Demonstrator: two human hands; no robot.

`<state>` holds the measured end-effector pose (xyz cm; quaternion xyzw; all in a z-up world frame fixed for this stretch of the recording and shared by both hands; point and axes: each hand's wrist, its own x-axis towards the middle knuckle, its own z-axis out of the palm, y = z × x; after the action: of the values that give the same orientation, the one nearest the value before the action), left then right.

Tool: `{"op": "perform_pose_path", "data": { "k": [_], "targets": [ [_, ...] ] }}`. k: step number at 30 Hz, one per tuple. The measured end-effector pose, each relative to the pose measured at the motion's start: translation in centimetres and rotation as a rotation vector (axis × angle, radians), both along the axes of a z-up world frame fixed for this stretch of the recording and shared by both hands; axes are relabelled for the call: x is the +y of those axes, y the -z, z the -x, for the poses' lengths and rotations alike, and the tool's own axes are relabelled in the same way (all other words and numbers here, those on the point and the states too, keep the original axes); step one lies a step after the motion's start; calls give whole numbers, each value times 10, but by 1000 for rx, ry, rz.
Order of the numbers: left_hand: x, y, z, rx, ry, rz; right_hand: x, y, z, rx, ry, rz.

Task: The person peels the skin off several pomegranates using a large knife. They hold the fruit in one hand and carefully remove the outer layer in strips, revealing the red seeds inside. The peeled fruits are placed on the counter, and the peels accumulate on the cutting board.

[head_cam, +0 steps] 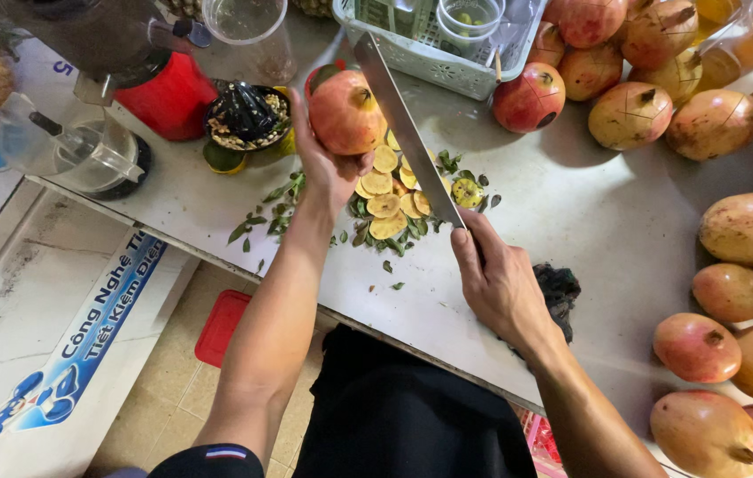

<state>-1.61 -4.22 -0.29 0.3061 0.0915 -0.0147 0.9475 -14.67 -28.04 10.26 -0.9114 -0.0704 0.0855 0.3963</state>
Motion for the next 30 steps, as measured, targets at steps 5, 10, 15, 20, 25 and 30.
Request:
{"op": "perform_pose_path", "data": {
  "k": [5, 10, 15, 20, 25, 30],
  "targets": [
    [-10, -7, 3, 117, -21, -137, 9, 5, -6, -55, -19, -9],
    [-15, -4, 4, 101, -2, -183, 12, 8, -10, -67, -23, 2],
    [-15, -2, 3, 65, 19, -186, 11, 8, -11, -45, -19, 12],
    [-16, -1, 2, 65, 19, -189, 10, 9, -11, -49, -18, 5],
    [-18, 2, 2, 117, 23, -172, 12, 8, -12, -35, -24, 27],
    [-27, 9, 7, 43, 88, -202, 16, 8, -28, -131, -63, -14]
  ]
}}
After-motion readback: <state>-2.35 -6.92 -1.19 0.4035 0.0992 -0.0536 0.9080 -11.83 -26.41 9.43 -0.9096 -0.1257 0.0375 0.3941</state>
